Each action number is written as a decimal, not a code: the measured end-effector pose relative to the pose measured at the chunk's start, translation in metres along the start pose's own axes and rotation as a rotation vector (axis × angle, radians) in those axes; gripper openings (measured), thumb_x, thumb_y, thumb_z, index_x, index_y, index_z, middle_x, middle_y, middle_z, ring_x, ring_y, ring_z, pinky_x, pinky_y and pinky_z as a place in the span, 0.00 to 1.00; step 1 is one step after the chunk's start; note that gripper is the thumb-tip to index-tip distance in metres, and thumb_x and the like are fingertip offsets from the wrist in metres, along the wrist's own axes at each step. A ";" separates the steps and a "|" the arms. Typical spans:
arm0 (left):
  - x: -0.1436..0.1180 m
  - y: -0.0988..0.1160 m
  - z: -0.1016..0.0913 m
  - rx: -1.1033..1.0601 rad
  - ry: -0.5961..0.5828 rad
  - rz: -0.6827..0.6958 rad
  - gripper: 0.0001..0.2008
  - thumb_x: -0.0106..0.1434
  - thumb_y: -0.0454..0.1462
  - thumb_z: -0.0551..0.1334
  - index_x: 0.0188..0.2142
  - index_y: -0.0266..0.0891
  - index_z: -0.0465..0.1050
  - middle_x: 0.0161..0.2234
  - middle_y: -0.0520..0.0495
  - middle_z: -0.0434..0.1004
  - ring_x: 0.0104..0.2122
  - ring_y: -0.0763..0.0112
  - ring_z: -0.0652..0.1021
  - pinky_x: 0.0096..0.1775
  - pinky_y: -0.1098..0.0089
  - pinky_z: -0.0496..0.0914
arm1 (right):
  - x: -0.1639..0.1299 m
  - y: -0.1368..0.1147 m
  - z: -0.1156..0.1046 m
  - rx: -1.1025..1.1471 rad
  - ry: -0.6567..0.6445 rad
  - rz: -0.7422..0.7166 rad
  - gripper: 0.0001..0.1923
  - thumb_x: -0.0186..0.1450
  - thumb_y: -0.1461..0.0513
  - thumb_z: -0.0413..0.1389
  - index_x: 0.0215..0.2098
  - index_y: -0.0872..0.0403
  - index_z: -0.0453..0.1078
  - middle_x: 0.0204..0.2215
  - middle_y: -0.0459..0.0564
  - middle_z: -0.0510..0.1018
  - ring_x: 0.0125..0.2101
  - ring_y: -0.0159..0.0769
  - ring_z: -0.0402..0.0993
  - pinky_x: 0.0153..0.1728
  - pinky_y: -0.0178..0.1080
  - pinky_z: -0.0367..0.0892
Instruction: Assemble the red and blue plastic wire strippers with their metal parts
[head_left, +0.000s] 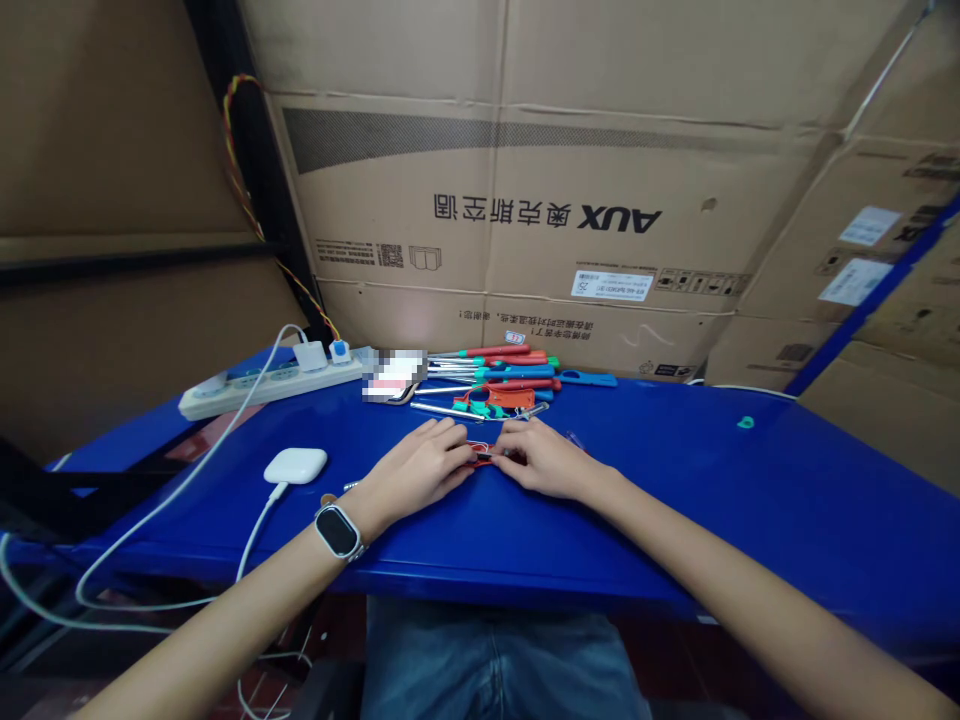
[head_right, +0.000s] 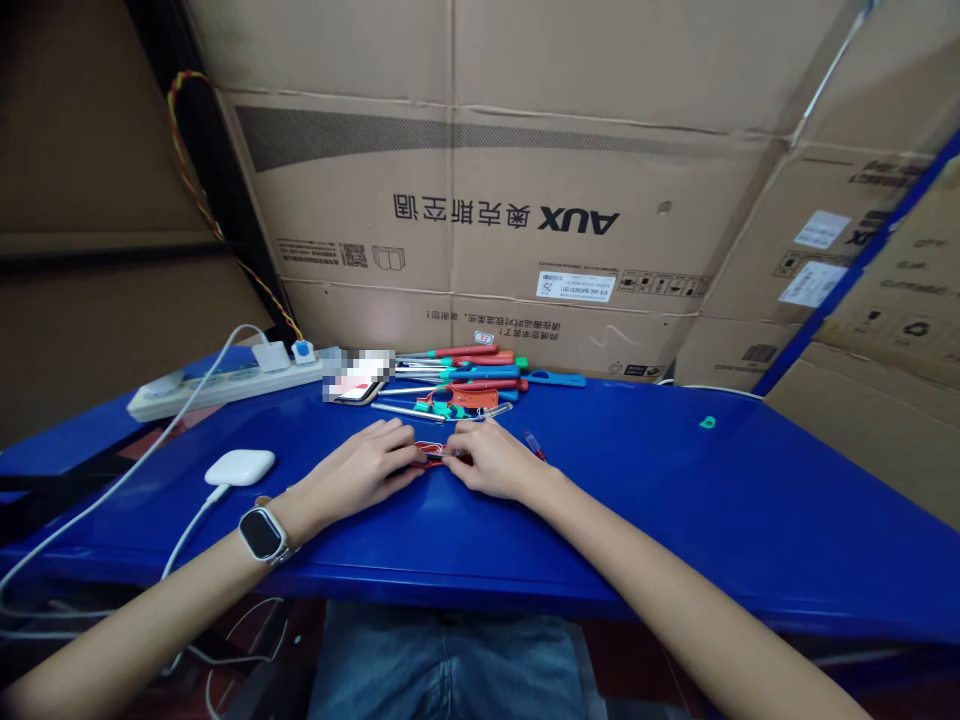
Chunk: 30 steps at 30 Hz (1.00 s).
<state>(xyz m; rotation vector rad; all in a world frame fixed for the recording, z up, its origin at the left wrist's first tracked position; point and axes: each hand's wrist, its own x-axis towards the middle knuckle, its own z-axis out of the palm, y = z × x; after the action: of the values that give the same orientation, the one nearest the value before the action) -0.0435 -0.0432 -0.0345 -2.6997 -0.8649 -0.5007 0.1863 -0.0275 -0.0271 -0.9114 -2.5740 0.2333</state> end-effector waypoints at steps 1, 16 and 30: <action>0.000 0.000 0.000 0.010 0.006 0.011 0.13 0.72 0.39 0.53 0.40 0.38 0.75 0.35 0.46 0.70 0.35 0.67 0.68 0.38 0.66 0.63 | -0.001 0.001 0.001 0.040 -0.003 0.016 0.09 0.68 0.62 0.53 0.35 0.54 0.75 0.31 0.50 0.73 0.31 0.34 0.69 0.37 0.38 0.63; 0.009 0.006 0.004 0.018 -0.040 0.028 0.14 0.73 0.37 0.52 0.37 0.37 0.76 0.34 0.46 0.70 0.34 0.66 0.68 0.38 0.66 0.63 | -0.011 0.003 -0.002 0.290 0.137 0.171 0.06 0.64 0.67 0.54 0.38 0.53 0.72 0.36 0.49 0.80 0.35 0.36 0.76 0.39 0.39 0.69; 0.010 0.007 0.006 0.014 -0.009 0.030 0.15 0.73 0.37 0.52 0.36 0.37 0.75 0.34 0.46 0.70 0.34 0.67 0.68 0.38 0.66 0.64 | -0.016 0.005 0.010 0.033 0.232 0.073 0.10 0.68 0.65 0.52 0.44 0.54 0.75 0.42 0.53 0.81 0.45 0.41 0.75 0.48 0.44 0.67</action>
<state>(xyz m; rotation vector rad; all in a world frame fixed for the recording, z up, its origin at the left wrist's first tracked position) -0.0299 -0.0416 -0.0370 -2.6999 -0.8254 -0.4749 0.1962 -0.0336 -0.0423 -0.9609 -2.3213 0.1782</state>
